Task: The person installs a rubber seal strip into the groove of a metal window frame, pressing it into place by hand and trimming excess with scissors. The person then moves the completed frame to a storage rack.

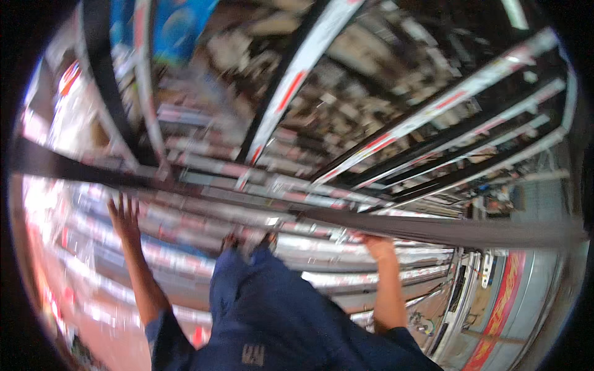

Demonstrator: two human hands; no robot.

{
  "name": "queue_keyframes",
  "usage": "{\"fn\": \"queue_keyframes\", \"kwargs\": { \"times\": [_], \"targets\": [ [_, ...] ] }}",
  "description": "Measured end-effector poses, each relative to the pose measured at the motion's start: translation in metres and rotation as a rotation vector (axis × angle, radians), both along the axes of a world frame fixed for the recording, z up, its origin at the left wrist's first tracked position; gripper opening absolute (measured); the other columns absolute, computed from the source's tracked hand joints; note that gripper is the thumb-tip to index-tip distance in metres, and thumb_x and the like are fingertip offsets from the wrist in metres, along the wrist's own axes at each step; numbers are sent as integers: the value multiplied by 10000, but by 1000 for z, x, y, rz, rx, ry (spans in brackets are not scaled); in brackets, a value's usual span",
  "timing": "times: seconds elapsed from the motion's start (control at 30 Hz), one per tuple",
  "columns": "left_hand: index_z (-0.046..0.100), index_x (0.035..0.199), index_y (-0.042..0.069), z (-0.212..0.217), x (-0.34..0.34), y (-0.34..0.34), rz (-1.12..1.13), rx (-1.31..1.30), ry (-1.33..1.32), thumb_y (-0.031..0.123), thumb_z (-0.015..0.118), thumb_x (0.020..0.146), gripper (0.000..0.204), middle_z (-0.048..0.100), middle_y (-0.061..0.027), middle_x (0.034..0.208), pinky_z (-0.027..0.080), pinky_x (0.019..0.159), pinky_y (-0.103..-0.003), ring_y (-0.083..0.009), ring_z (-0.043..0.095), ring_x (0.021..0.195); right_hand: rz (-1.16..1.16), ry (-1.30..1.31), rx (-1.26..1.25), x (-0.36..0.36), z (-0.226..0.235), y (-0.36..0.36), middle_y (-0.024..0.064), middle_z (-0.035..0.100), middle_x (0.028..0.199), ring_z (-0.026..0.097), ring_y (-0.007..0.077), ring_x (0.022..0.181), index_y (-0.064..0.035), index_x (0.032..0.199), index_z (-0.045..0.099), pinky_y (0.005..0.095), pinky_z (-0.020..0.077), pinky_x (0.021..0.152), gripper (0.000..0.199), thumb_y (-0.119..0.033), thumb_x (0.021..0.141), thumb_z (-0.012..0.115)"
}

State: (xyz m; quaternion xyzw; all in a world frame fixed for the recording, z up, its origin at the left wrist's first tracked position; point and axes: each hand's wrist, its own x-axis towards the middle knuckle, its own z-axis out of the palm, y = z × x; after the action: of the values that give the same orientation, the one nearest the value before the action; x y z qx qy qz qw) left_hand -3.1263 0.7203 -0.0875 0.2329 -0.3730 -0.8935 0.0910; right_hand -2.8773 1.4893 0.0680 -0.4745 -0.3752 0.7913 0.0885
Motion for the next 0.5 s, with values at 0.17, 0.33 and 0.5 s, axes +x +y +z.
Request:
{"fn": "queue_keyframes", "kwargs": {
  "times": [0.17, 0.33, 0.5],
  "targets": [
    [640, 1349, 77, -197, 87, 103, -814, -200, -284, 462, 558, 1066, 485, 640, -112, 1232, 553, 829, -437, -246, 598, 1134, 107, 235, -72, -27, 19, -1, 300, 737, 1102, 749, 460, 964, 10, 1422, 528, 499, 645, 734, 869, -742, 1028, 341],
    [648, 1281, 62, -112, 70, 184, -1158, -734, -315, 413, 623, 1032, 431, 659, -110, 1127, 547, 774, -425, -229, 602, 1022, 201, -4, 139, -94, -4, 4, 310, 695, 1158, 731, 467, 1009, -138, 1626, 276, 574, 596, 801, 1025, -894, 934, 316],
    [655, 1213, 48, -63, 40, 150, -986, -821, -260, 363, 688, 997, 383, 679, -108, 1021, 541, 718, -414, -212, 607, 911, 215, -39, 269, -180, -20, 8, 237, 694, 1121, 735, 427, 973, -122, 1543, 423, 591, 550, 901, 1013, -913, 917, 325]
  ]
}}
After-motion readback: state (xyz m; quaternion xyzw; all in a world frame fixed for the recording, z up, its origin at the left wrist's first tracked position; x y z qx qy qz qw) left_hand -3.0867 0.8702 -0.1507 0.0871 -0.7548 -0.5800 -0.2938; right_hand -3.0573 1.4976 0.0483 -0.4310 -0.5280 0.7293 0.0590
